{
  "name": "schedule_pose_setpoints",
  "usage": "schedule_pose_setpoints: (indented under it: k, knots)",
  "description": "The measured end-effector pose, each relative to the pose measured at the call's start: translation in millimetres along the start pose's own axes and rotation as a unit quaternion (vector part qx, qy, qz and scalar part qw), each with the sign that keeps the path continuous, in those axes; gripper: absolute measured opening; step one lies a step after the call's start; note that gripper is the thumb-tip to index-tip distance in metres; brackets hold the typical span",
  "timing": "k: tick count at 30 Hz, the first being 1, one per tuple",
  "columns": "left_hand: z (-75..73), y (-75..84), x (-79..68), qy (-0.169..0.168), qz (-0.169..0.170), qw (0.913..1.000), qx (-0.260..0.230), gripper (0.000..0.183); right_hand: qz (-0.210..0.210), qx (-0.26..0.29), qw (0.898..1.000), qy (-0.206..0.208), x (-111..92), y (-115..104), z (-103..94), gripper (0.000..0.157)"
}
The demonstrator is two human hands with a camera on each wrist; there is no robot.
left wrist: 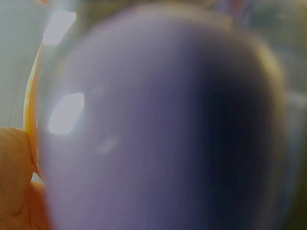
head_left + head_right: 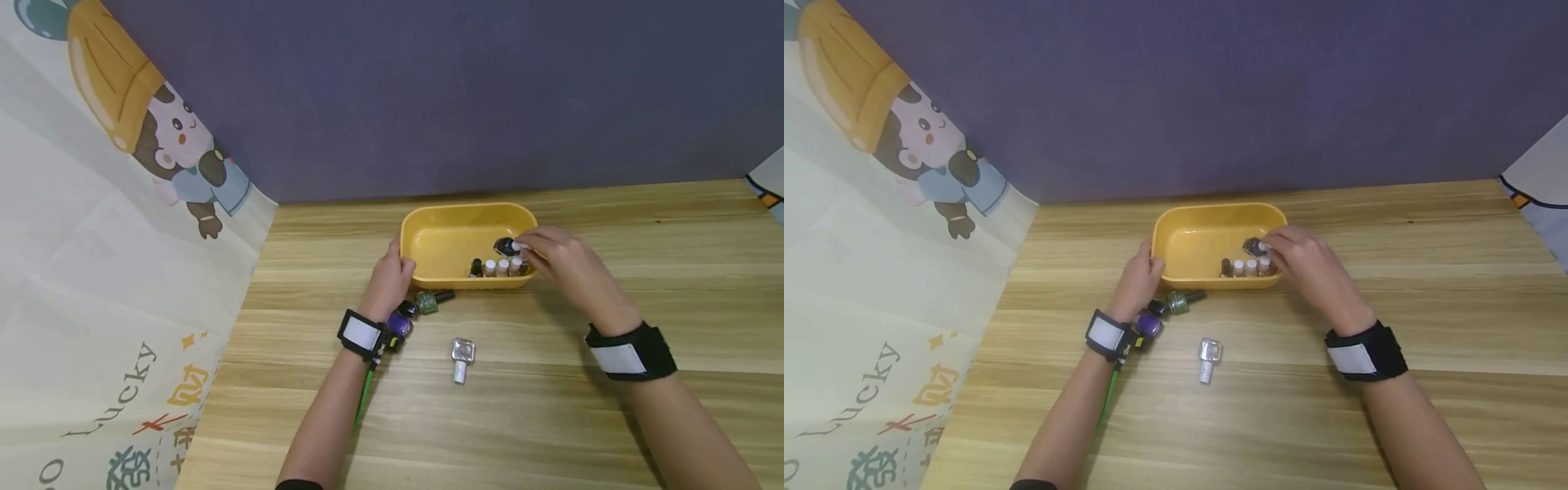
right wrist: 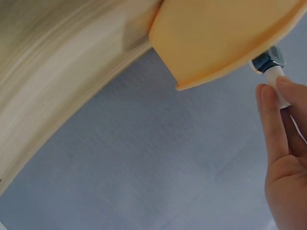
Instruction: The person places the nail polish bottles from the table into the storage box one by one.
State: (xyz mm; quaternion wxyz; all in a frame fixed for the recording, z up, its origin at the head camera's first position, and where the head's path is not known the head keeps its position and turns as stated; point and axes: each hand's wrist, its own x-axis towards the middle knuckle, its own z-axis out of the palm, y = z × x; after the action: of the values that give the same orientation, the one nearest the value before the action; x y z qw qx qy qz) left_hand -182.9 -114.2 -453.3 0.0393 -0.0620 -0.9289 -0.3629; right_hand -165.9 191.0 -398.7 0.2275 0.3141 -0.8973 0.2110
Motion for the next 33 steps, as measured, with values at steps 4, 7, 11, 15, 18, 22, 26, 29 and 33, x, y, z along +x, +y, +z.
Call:
schedule_pose_setpoints:
  k: [4, 7, 11, 15, 18, 22, 26, 29, 33]
  knots:
    - [-0.1, 0.7, -0.2, -0.002, -0.003, 1.0, -0.001, 0.054, 0.002, -0.001, 1.0, -0.003, -1, 4, 4.5, 0.027]
    - [0.3, 0.3, -0.1, -0.002, -0.005, 1.0, 0.0, 0.054, 0.003, -0.001, 1.0, -0.006, -2, 6, 7.4, 0.026]
    - [0.8, -0.8, 0.6, 0.001, -0.001, 1.0, 0.005, 0.054, 0.001, 0.003, 1.0, -0.004, -2, 8, 9.7, 0.025]
    - [0.9, -1.5, 0.7, 0.002, 0.001, 1.0, 0.007, 0.054, -0.001, 0.005, 1.0, -0.001, -1, 10, 11.6, 0.025]
    - [1.0, -1.6, 0.5, 0.002, 0.0, 1.0, 0.005, 0.054, 0.001, 0.004, 1.0, -0.002, -1, 11, 12.4, 0.026]
    - [0.7, -1.0, 0.3, -0.001, -0.002, 1.0, 0.002, 0.054, 0.006, 0.003, 1.0, -0.001, -1, 12, 13.7, 0.027]
    - [0.4, -0.2, 0.2, -0.002, -0.005, 1.0, 0.0, 0.054, 0.01, 0.008, 1.0, 0.005, -1, 14, 16.1, 0.028]
    - [0.3, -0.1, 0.4, -0.002, -0.006, 1.0, -0.001, 0.053, 0.018, 0.012, 1.0, 0.012, -1, 15, 17.6, 0.029]
    - [0.3, -0.3, 0.6, -0.002, -0.006, 1.0, -0.002, 0.054, 0.028, 0.017, 0.999, 0.017, -1, 18, 19.6, 0.029]
